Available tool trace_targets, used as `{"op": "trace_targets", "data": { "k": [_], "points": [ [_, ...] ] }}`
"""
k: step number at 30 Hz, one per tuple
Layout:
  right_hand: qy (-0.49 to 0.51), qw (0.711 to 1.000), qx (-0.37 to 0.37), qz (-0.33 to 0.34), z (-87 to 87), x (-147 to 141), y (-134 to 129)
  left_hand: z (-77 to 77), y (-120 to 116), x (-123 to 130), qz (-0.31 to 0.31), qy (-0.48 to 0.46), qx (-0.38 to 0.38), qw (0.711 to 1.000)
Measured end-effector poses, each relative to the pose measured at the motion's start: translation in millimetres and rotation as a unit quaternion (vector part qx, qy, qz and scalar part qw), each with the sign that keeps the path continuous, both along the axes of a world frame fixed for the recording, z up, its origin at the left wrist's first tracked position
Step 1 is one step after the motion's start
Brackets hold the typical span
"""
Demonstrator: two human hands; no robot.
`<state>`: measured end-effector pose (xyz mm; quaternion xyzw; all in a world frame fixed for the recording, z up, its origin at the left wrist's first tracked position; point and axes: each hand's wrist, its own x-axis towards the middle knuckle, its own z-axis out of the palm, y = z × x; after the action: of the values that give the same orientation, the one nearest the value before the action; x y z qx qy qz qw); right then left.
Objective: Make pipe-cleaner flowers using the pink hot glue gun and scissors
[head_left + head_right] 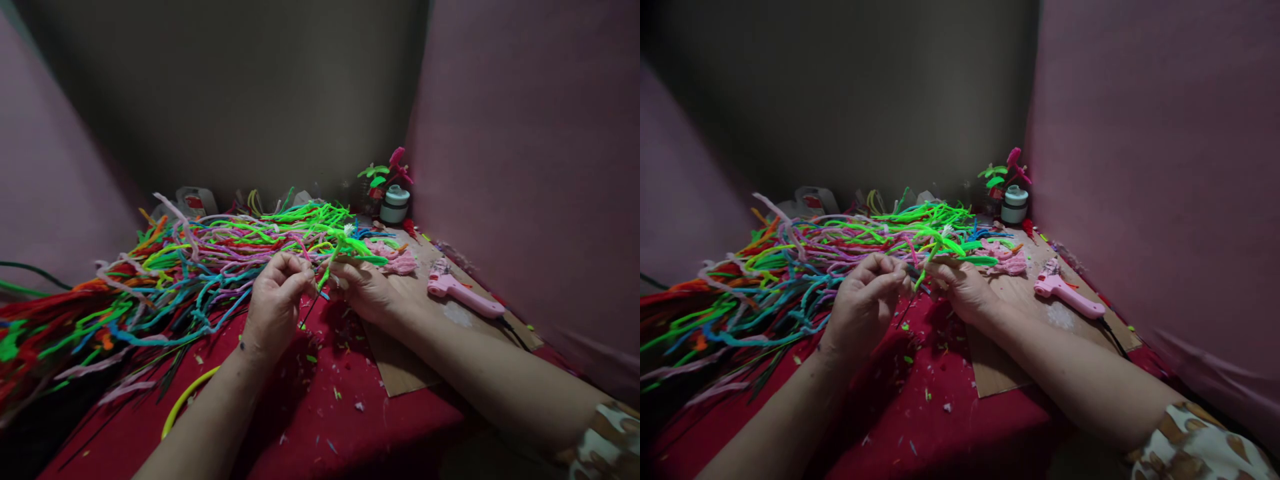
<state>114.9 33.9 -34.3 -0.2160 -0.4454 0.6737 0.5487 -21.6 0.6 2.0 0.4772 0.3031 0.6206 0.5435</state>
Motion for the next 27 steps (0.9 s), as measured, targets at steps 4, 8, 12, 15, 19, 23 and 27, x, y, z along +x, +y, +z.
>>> {"op": "trace_targets", "data": {
  "k": [4, 8, 12, 15, 19, 23, 27],
  "points": [
    [0.003, 1.000, -0.003, -0.001, 0.6, 0, -1, -0.8, 0, -2, 0.027, 0.053, 0.015, 0.998],
    [0.004, 1.000, -0.006, 0.001, 1.2, 0, -1, -0.5, 0, -4, 0.062, 0.058, 0.020, 0.996],
    [-0.009, 1.000, -0.005, 0.003, 1.3, 0, -1, 0.8, 0, -3, 0.034, 0.009, 0.002, 0.999],
    [-0.010, 1.000, -0.007, 0.002, 2.0, 0, -1, 2.5, -1, -1, 0.008, -0.018, -0.014, 1.000],
    [0.002, 1.000, -0.019, 0.001, 2.3, 0, -1, 1.4, 0, 0, 0.024, -0.003, -0.015, 1.000],
    [0.020, 0.999, -0.022, 0.010, -1.0, -1, 1, -7.4, 2, 3, 0.110, 0.148, 0.041, 0.982],
    [0.015, 1.000, -0.016, 0.011, -3.6, -2, 2, -16.9, -1, 7, 0.148, 0.329, 0.115, 0.925]
  ]
}}
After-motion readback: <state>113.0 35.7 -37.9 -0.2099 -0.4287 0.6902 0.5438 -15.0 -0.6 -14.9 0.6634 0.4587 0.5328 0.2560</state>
